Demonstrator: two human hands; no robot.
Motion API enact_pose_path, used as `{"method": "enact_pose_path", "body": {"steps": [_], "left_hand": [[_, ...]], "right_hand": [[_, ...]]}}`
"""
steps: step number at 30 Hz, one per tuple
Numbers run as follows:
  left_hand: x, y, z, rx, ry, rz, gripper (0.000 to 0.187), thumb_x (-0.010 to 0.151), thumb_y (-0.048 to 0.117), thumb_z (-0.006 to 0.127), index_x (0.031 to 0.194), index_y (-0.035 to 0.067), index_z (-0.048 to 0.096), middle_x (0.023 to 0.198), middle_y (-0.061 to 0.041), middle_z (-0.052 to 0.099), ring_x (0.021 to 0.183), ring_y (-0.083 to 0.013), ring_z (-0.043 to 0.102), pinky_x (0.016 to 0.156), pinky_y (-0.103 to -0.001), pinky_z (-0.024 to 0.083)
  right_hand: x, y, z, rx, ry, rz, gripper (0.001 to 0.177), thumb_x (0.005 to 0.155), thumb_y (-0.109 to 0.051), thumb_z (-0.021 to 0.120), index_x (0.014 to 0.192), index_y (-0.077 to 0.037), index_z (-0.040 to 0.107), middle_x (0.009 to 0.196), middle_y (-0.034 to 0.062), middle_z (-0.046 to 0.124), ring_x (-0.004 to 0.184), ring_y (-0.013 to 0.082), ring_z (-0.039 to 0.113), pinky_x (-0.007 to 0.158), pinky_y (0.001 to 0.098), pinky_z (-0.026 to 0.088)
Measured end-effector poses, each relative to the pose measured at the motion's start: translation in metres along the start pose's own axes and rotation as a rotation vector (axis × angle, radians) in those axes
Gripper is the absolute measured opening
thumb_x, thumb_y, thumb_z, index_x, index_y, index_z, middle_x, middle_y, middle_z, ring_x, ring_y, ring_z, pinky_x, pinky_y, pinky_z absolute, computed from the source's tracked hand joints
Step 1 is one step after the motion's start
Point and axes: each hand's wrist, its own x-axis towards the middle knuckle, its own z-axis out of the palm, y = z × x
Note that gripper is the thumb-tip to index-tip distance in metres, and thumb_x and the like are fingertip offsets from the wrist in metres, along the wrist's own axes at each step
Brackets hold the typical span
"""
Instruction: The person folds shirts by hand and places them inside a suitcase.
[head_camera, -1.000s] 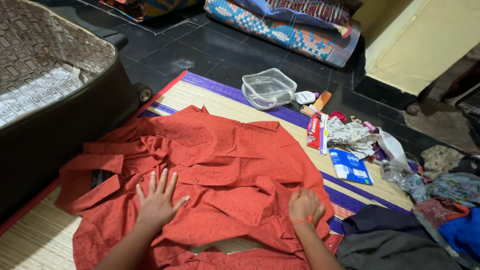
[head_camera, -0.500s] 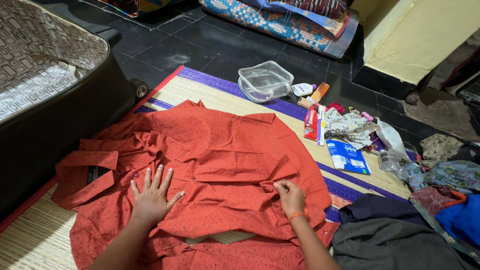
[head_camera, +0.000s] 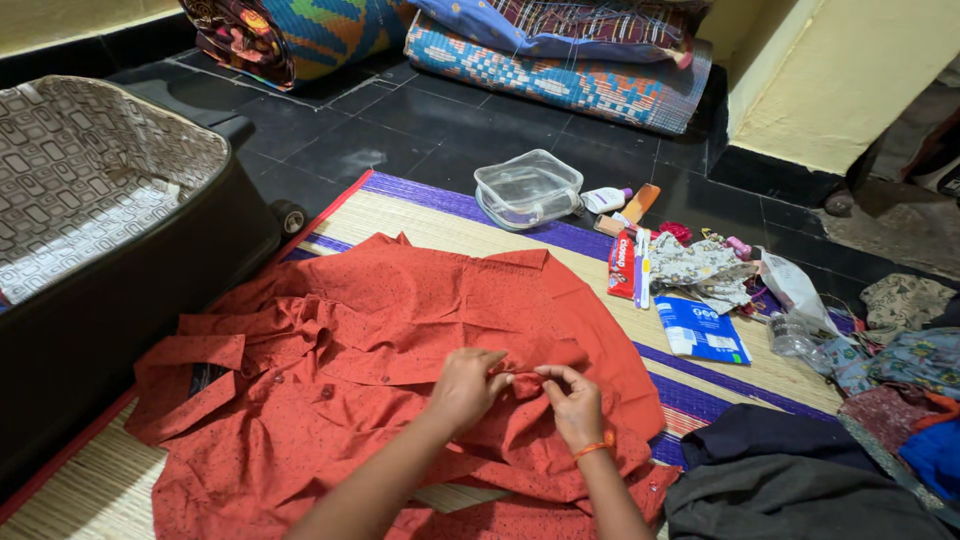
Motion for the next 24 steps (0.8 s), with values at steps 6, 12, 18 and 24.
{"method": "enact_pose_path", "body": {"steps": [6,12,18,24], "left_hand": [[0.009,0.004,0.031,-0.338,-0.162,-0.585,0.022,0.084,0.025,0.081,0.1,0.01,0.083,0.087,-0.015,0.076,0.074,-0.0248,0.074,0.073,-0.039,0.056],[0.003,-0.014,0.041,-0.893,-0.047,-0.75,0.018,0.082,0.014,0.081,0.097,0.002,0.082,0.084,-0.007,0.082,0.072,-0.0092,0.074,0.068,-0.027,0.06],[-0.004,-0.02,0.042,-0.87,-0.14,-0.823,0.017,0.091,0.018,0.074,0.098,0.004,0.081,0.079,-0.002,0.076,0.066,-0.0084,0.062,0.063,-0.027,0.052],[-0.003,-0.035,0.044,-0.994,-0.185,-0.785,0.02,0.098,0.02,0.068,0.093,0.004,0.078,0.077,0.004,0.069,0.067,-0.0053,0.052,0.063,-0.025,0.045]], "right_hand": [[0.0,0.001,0.009,0.14,-0.031,0.051,0.011,0.092,0.005,0.064,0.096,0.004,0.073,0.09,0.0051,0.073,0.083,0.0103,0.067,0.077,0.0266,0.055],[-0.001,-0.023,0.029,0.208,-0.042,0.112,0.009,0.089,-0.002,0.076,0.095,0.005,0.073,0.087,0.0053,0.074,0.078,0.0089,0.068,0.07,0.0253,0.059],[-0.004,-0.027,0.032,0.224,-0.067,0.106,0.011,0.091,-0.005,0.071,0.099,0.003,0.074,0.088,0.0033,0.075,0.077,0.0081,0.069,0.069,0.0244,0.059],[0.0,-0.028,0.039,0.216,-0.087,0.092,0.012,0.093,-0.005,0.071,0.102,0.002,0.074,0.092,0.0017,0.073,0.081,0.006,0.065,0.072,0.0225,0.056]]}}
